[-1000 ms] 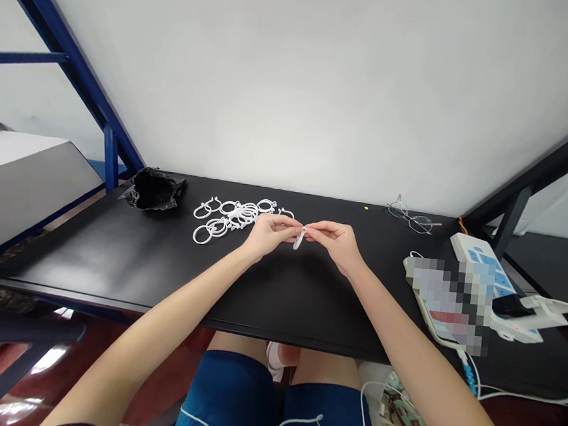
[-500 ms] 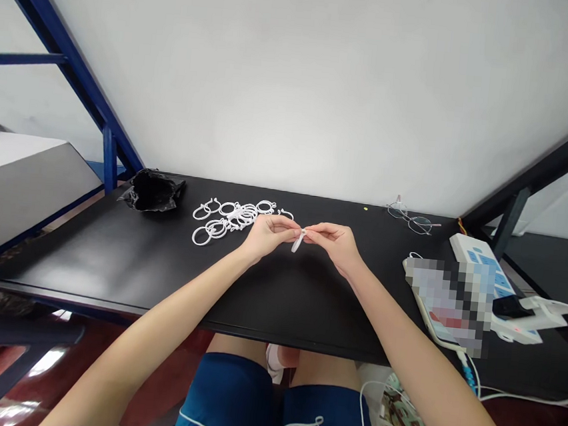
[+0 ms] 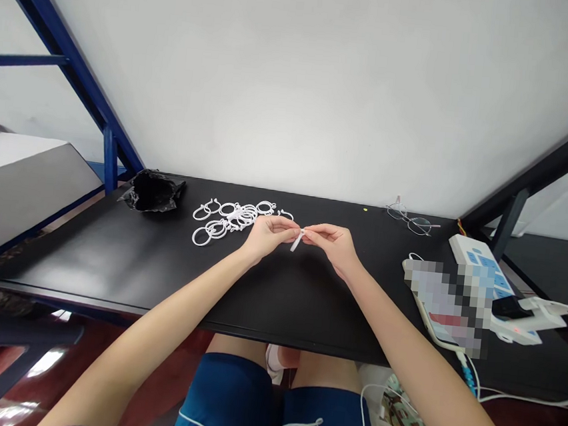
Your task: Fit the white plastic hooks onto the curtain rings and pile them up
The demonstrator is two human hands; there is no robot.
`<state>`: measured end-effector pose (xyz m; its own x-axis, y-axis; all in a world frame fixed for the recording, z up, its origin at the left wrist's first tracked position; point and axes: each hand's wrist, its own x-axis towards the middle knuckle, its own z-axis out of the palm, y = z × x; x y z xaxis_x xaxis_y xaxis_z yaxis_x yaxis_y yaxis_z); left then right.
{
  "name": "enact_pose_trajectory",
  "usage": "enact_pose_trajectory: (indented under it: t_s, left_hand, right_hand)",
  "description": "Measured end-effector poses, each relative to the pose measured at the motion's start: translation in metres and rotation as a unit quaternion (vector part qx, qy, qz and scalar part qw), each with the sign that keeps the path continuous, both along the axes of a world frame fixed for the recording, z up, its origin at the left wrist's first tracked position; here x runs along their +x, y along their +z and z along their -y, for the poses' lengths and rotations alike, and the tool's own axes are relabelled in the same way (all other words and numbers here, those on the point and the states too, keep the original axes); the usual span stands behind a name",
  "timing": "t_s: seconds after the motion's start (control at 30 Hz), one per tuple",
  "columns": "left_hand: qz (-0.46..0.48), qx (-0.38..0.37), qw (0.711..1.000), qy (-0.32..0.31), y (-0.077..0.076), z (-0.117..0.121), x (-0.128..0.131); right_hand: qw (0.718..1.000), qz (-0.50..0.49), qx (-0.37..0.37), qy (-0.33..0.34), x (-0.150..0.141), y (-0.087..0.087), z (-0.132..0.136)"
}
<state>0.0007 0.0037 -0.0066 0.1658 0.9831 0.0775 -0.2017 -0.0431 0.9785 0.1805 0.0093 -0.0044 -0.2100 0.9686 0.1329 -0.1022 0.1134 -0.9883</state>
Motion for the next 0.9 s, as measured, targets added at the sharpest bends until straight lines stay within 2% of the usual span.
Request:
enact_pose_trajectory:
  t_s: [0.3, 0.9]
  left_hand:
    - [-0.005, -0.014, 1.000, -0.001, 0.0011, 0.0000, 0.0011]
    - [-0.036, -0.007, 0.999, -0.008, -0.0009, -0.0008, 0.0000]
  right_hand:
    - [0.999, -0.003, -0.006, -0.034, -0.0029, 0.0042, 0.0028]
    - [1.000, 0.009, -0.011, -0.012, -0.0029, 0.0011, 0.0024]
